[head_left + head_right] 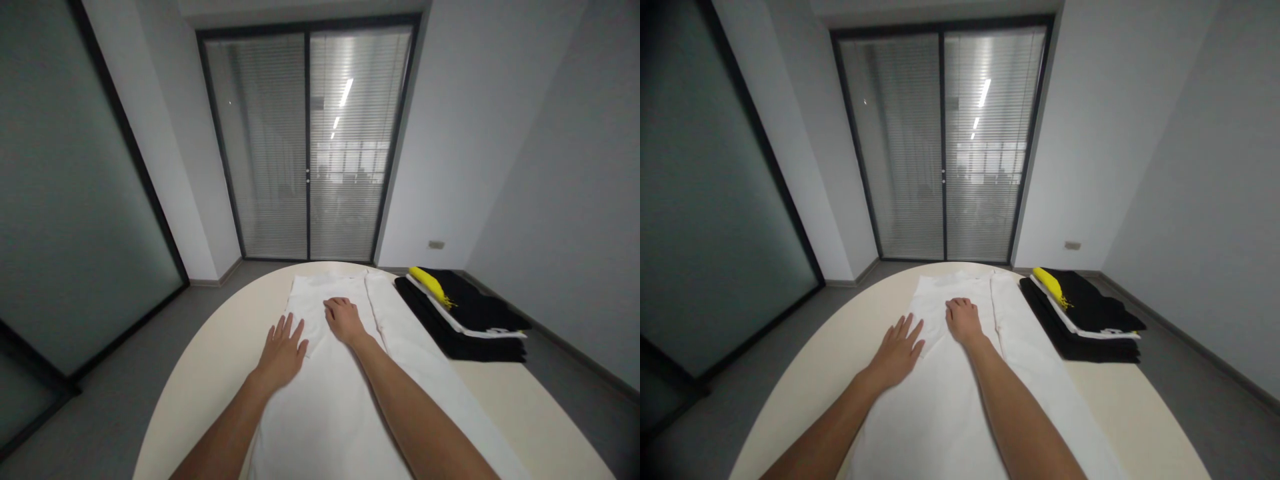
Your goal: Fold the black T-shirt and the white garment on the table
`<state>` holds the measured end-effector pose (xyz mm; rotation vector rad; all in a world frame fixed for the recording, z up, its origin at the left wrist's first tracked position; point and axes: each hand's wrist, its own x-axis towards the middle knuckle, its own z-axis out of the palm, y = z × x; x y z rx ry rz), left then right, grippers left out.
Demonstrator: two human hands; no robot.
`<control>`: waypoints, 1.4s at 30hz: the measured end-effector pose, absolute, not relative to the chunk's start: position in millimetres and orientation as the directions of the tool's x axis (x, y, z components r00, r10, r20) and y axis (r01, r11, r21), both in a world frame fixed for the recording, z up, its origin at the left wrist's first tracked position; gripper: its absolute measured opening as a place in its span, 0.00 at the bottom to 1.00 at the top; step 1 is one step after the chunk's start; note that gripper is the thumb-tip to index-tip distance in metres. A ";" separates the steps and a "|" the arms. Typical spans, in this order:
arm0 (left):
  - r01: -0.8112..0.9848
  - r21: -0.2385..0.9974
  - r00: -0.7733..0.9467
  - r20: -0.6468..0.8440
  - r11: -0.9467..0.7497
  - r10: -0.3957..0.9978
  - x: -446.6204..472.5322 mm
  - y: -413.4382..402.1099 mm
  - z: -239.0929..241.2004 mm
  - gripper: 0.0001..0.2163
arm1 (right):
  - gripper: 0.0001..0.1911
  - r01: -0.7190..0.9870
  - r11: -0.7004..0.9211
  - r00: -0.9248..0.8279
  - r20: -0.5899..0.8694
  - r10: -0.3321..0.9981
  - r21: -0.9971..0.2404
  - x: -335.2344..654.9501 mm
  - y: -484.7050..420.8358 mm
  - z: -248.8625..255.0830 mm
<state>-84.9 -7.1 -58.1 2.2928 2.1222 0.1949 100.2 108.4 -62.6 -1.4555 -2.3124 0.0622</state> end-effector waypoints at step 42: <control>0.996 0.071 0.061 0.034 -0.063 0.998 -85.7 -7.3 -58.5 0.27 | 0.20 0.806 0.570 -0.549 0.159 0.821 -0.161 20.0 154.1 -30.2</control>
